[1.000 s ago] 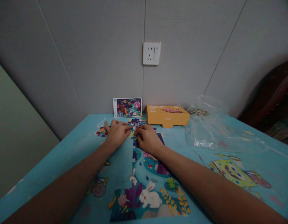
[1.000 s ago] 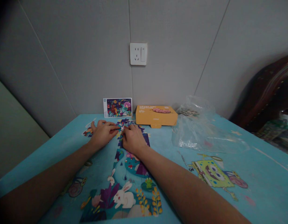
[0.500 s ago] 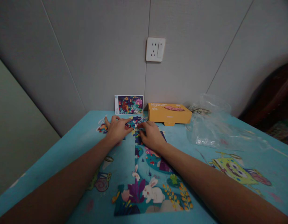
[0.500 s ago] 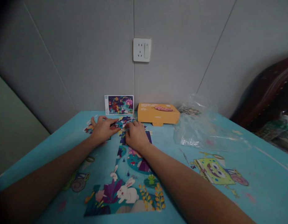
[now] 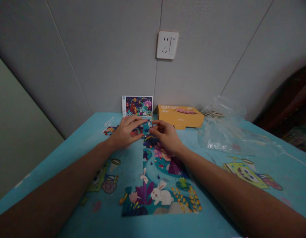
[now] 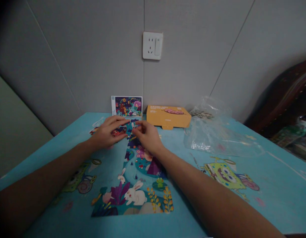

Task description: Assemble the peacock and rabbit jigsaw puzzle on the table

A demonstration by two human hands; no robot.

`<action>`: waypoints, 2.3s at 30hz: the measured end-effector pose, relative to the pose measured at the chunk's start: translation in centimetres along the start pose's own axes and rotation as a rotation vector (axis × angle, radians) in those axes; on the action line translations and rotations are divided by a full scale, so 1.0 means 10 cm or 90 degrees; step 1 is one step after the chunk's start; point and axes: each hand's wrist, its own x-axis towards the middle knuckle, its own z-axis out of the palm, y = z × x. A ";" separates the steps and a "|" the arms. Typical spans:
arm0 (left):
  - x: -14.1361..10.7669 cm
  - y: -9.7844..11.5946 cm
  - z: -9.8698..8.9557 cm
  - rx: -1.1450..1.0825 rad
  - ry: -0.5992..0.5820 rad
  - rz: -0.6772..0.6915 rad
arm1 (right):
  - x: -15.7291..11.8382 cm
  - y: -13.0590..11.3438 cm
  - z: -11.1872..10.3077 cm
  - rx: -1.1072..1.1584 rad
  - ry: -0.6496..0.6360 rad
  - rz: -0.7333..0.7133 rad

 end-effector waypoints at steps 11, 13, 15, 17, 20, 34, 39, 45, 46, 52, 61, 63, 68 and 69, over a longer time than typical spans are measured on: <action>-0.05 0.05 -0.23 -0.629 -0.551 -0.324 | -0.27 -0.41 0.02 -0.003 -0.564 0.182; -0.05 0.06 -0.24 -0.645 -0.630 -0.337 | -0.29 -0.39 0.04 -0.007 -0.621 0.159; -0.06 0.07 -0.24 -0.656 -0.685 -0.346 | -0.30 -0.37 0.05 -0.009 -0.641 0.142; -0.07 0.08 -0.23 -0.661 -0.725 -0.353 | -0.31 -0.37 0.06 -0.036 -0.639 0.121; -0.07 0.08 -0.22 -0.661 -0.758 -0.364 | -0.31 -0.37 0.07 -0.094 -0.619 0.074; -0.04 0.08 -0.40 -0.772 -0.768 -0.348 | -0.33 -0.34 0.10 -0.170 -0.574 0.037; -0.05 0.02 -0.38 -0.753 -0.859 -0.328 | -0.33 -0.34 0.10 -0.205 -0.570 -0.027; -0.04 0.02 -0.34 -0.739 -0.911 -0.283 | -0.33 -0.42 0.10 -0.307 -0.549 -0.042; -0.04 0.03 -0.33 -0.737 -0.913 -0.281 | -0.33 -0.43 0.10 -0.316 -0.551 -0.047; -0.04 0.07 -0.34 -0.697 -0.932 -0.293 | -0.33 -0.42 0.11 -0.375 -0.527 -0.071; -0.01 0.20 -0.34 -0.684 -0.968 -0.269 | -0.33 -0.40 0.11 -0.345 -0.538 -0.066; -0.01 0.23 -0.34 -0.671 -0.986 -0.271 | -0.32 -0.39 0.11 -0.348 -0.535 -0.068; -0.02 0.25 -0.35 -0.663 -0.989 -0.284 | -0.31 -0.43 0.09 -0.347 -0.558 0.025; -0.02 0.26 -0.35 -0.664 -0.988 -0.285 | -0.31 -0.44 0.09 -0.336 -0.570 0.060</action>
